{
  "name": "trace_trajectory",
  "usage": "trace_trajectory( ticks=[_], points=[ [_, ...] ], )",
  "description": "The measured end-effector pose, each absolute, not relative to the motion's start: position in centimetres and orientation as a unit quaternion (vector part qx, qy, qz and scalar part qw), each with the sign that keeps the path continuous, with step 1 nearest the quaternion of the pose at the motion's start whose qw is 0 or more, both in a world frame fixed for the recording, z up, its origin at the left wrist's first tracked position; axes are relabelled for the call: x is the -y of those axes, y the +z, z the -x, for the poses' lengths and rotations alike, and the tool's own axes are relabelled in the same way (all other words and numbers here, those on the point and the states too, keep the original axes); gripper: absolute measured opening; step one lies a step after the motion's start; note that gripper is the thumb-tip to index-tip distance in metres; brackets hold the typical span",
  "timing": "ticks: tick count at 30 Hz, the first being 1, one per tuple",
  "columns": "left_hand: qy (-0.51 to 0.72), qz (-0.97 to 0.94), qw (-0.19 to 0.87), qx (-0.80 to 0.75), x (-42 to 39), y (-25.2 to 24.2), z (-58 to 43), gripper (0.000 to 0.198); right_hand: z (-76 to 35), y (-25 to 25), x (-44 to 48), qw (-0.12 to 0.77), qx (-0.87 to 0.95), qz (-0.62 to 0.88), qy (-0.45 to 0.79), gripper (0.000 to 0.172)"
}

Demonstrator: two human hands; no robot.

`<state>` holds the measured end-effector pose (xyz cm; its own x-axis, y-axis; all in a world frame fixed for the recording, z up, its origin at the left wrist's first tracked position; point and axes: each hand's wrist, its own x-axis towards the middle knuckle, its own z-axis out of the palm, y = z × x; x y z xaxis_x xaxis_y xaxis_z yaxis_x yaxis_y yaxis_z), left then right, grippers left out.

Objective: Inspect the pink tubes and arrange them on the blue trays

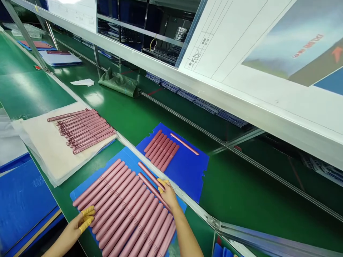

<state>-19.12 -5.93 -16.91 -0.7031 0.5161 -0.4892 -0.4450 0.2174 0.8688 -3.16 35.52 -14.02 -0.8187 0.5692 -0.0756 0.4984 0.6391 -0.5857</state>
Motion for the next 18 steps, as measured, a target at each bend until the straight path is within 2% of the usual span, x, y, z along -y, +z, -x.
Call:
trace_trajectory(
  ticks=[4,10,14,18],
  points=[
    [0.602,-0.065,0.374,-0.702,6.2,-16.3,19.5,0.055,8.5,-14.1,-35.3,0.065,0.916,0.267,0.293,0.041],
    [0.557,-0.129,0.262,-0.777,6.4,-15.0,23.4,0.045,11.4,-13.6,-32.6,0.112,0.913,0.311,0.239,0.035],
    [0.477,-0.159,0.194,-0.842,6.2,-16.3,29.3,0.053,6.3,-13.1,-30.9,0.164,0.866,0.431,0.195,0.042],
    [0.376,-0.199,0.227,-0.876,5.2,-19.0,34.7,0.064,-3.8,-13.5,-26.8,0.179,0.750,0.617,0.157,0.053]
  ],
)
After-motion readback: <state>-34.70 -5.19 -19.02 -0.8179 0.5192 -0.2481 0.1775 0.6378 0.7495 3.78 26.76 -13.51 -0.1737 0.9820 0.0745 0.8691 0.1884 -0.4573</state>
